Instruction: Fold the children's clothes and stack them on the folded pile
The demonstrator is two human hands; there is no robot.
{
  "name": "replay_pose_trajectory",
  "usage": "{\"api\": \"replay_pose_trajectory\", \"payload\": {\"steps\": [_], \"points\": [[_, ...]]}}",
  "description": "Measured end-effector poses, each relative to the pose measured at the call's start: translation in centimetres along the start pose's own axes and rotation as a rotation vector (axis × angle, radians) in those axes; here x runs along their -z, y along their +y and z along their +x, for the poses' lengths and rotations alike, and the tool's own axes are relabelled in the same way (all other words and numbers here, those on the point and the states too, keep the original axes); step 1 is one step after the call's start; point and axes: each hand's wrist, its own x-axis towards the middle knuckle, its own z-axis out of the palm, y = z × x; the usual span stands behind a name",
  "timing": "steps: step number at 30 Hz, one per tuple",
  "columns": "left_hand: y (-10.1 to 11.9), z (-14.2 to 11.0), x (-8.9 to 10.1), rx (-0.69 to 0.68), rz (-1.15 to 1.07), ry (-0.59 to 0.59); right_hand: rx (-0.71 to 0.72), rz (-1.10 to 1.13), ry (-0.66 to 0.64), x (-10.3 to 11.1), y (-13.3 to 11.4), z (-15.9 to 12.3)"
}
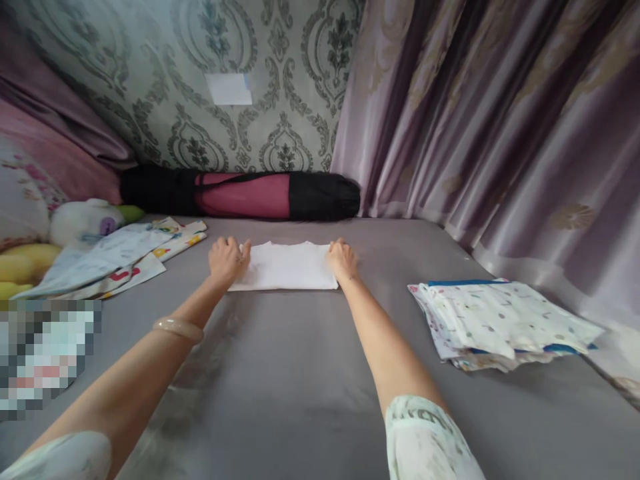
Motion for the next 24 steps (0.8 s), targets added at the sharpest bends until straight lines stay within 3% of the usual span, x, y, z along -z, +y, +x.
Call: {"api": "replay_pose_trajectory", "payload": {"steps": [2, 5, 7, 9, 18, 24], "points": [[1.5, -1.3, -0.2, -0.216, 0.028, 0.003, 0.084, -0.026, 0.13, -0.3, -1.5, -1.3], [3.7, -2.9, -1.3, -0.49, 0.027, -0.148, 0.37, -0.046, 0.074, -1.7, -3.9, -3.1], [4.5, -3.3, -2.0, -0.506, 0.028, -0.198, 0.53, -0.071, -0.012, -2.7, -5.0, -3.7], [4.7, -3.2, -2.4, -0.491, 0.035, -0.217, 0.592, -0.094, -0.084, -3.4, -5.5, -3.8], [2.8, -2.7, -3.6, -0.501, 0.03, -0.283, 0.623, -0.112, -0.114, -4.8, -5.3, -3.7], [2.6, -2.8, -4.4, -0.461, 0.001, -0.26, 0.592, -0.085, -0.114, -5.8, -5.1, -3.7]]}}
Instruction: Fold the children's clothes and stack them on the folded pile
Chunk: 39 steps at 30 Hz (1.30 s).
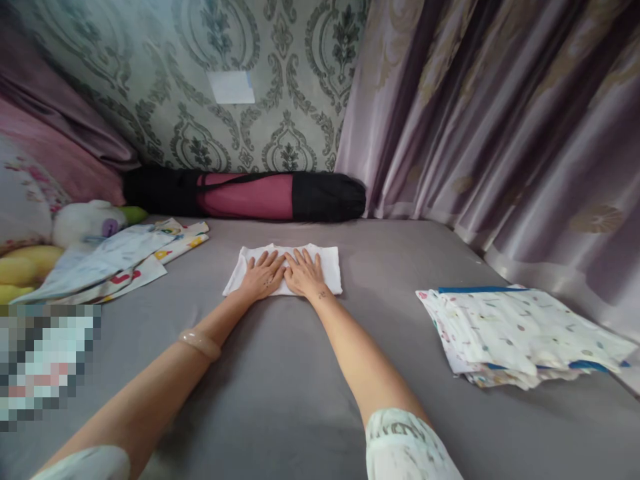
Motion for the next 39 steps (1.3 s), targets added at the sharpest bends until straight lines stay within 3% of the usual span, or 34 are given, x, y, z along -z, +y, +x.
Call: {"api": "replay_pose_trajectory", "payload": {"steps": [5, 11, 15, 23, 33, 36, 39], "points": [[-0.6, 0.1, 0.0, 0.075, -0.024, 0.033, -0.054, 0.014, 0.055, -0.3, 0.4, 0.1], [-0.8, -0.3, 0.0, 0.143, 0.057, 0.085, -0.276, 0.016, 0.15, -0.8, 0.7, 0.1], [-1.6, -0.8, 0.5, 0.199, 0.08, 0.094, -0.37, -0.009, 0.106, -0.3, 1.6, -0.1], [-4.7, -1.3, 0.4, 0.268, 0.046, 0.045, -0.234, -0.027, -0.048, 1.3, 5.7, -1.7], [-5.0, -0.9, 0.6, 0.292, 0.044, -0.035, -0.248, -0.041, -0.045, 1.3, 5.5, -1.8], [-4.9, -0.6, 1.6, 0.235, 0.072, -0.06, -0.244, -0.03, -0.089, 2.0, 5.5, -1.6], [-5.0, -0.5, 2.4, 0.112, 0.136, -0.006, -0.205, -0.047, -0.049, 2.6, 5.4, -1.5]]}}
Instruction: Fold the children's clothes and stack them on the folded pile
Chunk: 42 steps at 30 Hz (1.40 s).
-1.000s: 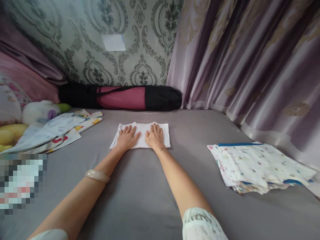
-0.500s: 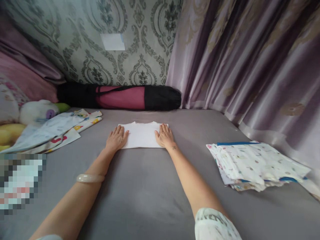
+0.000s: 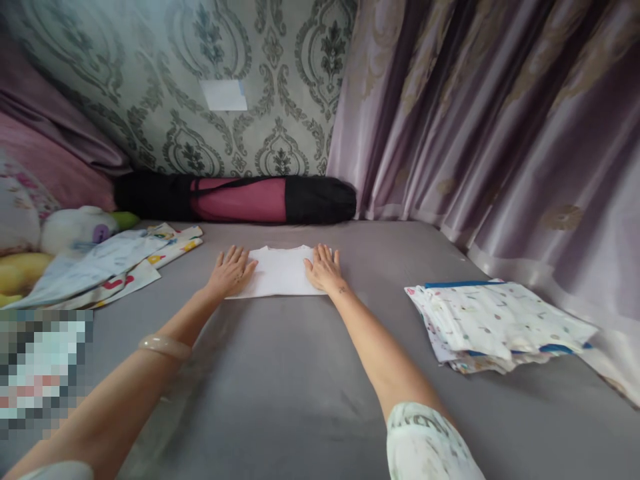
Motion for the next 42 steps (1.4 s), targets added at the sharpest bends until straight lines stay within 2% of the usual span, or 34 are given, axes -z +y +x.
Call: {"api": "replay_pose_trajectory", "payload": {"steps": [2, 4, 7, 10, 15, 19, 24, 28, 33, 38, 42], "points": [[-0.2, 0.0, -0.1, -0.058, 0.015, 0.026, 0.017, -0.017, 0.043, -0.1, 0.1, 0.0], [-0.6, 0.0, -0.7, -0.083, -0.006, -0.001, 0.009, -0.027, 0.048, -0.5, 0.2, -0.1], [-1.2, 0.2, -1.8, -0.072, -0.07, -0.061, -0.013, -0.033, 0.04, -1.5, 0.5, -0.2], [-1.5, 0.3, -2.4, -0.054, -0.106, -0.074, -0.016, -0.04, 0.052, -2.1, 0.7, -0.1], [-1.5, 0.4, -2.2, -0.036, -0.118, -0.111, -0.027, -0.04, 0.012, -1.7, 0.7, 0.2], [-1.2, 0.5, -1.1, -0.051, -0.093, -0.148, -0.048, -0.055, -0.04, -1.0, 0.1, 0.6], [0.9, 0.0, 0.0, -0.099, -0.043, -0.038, 0.008, -0.031, 0.023, -1.2, -1.8, 0.5], [2.2, -0.6, -0.6, -0.119, -0.082, -0.066, 0.017, -0.004, 0.036, -2.1, -2.7, 0.2], [2.0, -0.7, -1.3, -0.118, -0.101, -0.055, 0.012, -0.021, 0.076, -2.8, -2.6, 0.2], [1.9, -0.6, -1.3, -0.121, -0.112, -0.051, -0.007, -0.012, 0.007, -2.2, -2.7, 0.5], [2.9, -0.6, -0.7, -0.109, -0.085, -0.01, -0.043, 0.025, -0.052, -1.1, -3.9, 0.6]]}}
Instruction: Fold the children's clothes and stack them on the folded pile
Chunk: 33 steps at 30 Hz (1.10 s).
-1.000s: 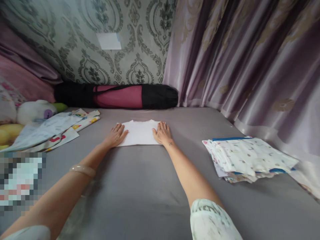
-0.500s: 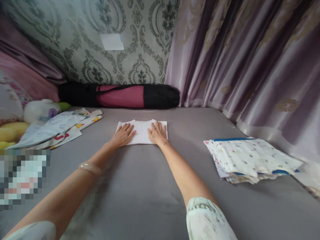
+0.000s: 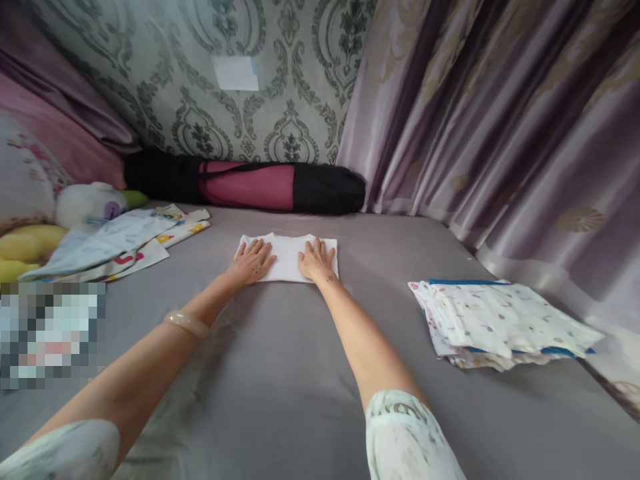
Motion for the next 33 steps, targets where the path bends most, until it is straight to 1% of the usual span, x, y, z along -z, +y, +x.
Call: {"api": "replay_pose_trajectory", "payload": {"steps": [3, 5, 7, 12, 15, 17, 20, 23, 25, 28, 30, 33], "points": [[1.3, 0.3, 0.1, -0.004, -0.017, 0.033, 0.071, 0.012, 0.058, 0.2, -1.6, -0.1], [1.9, 0.4, -0.1, -0.009, -0.043, 0.02, 0.128, 0.019, 0.092, -0.2, -2.6, -0.2], [2.2, 0.4, -0.6, -0.01, -0.061, 0.011, 0.144, 0.018, 0.108, -0.8, -3.1, -0.2], [2.3, 0.1, -1.5, -0.002, -0.05, 0.041, 0.131, 0.002, 0.14, -1.9, -3.3, -0.4], [2.3, 0.2, -1.5, -0.004, -0.057, 0.039, 0.133, -0.001, 0.14, -1.9, -3.2, -0.5], [2.2, 0.2, -1.3, -0.009, -0.084, 0.015, 0.131, -0.003, 0.13, -1.7, -3.1, -0.4], [1.5, 0.1, -0.6, -0.001, -0.097, -0.006, 0.116, 0.006, 0.062, -1.1, -3.2, 0.1], [-0.1, -0.6, 0.2, 0.049, -0.037, 0.023, 0.105, 0.027, 0.001, -0.4, -4.1, 0.8], [-1.4, -1.3, 0.7, 0.089, -0.005, 0.028, 0.128, 0.04, 0.034, -0.5, -5.1, 1.0], [-3.1, -2.3, 0.8, 0.123, -0.032, -0.008, 0.17, 0.056, 0.11, -1.3, -6.6, 1.0], [-3.8, -2.6, 0.6, 0.121, -0.086, -0.023, 0.18, 0.056, 0.126, -2.1, -7.3, 0.8], [-4.1, -2.9, 0.2, 0.122, -0.147, -0.002, 0.184, 0.046, 0.125, -2.9, -7.4, 0.7]]}}
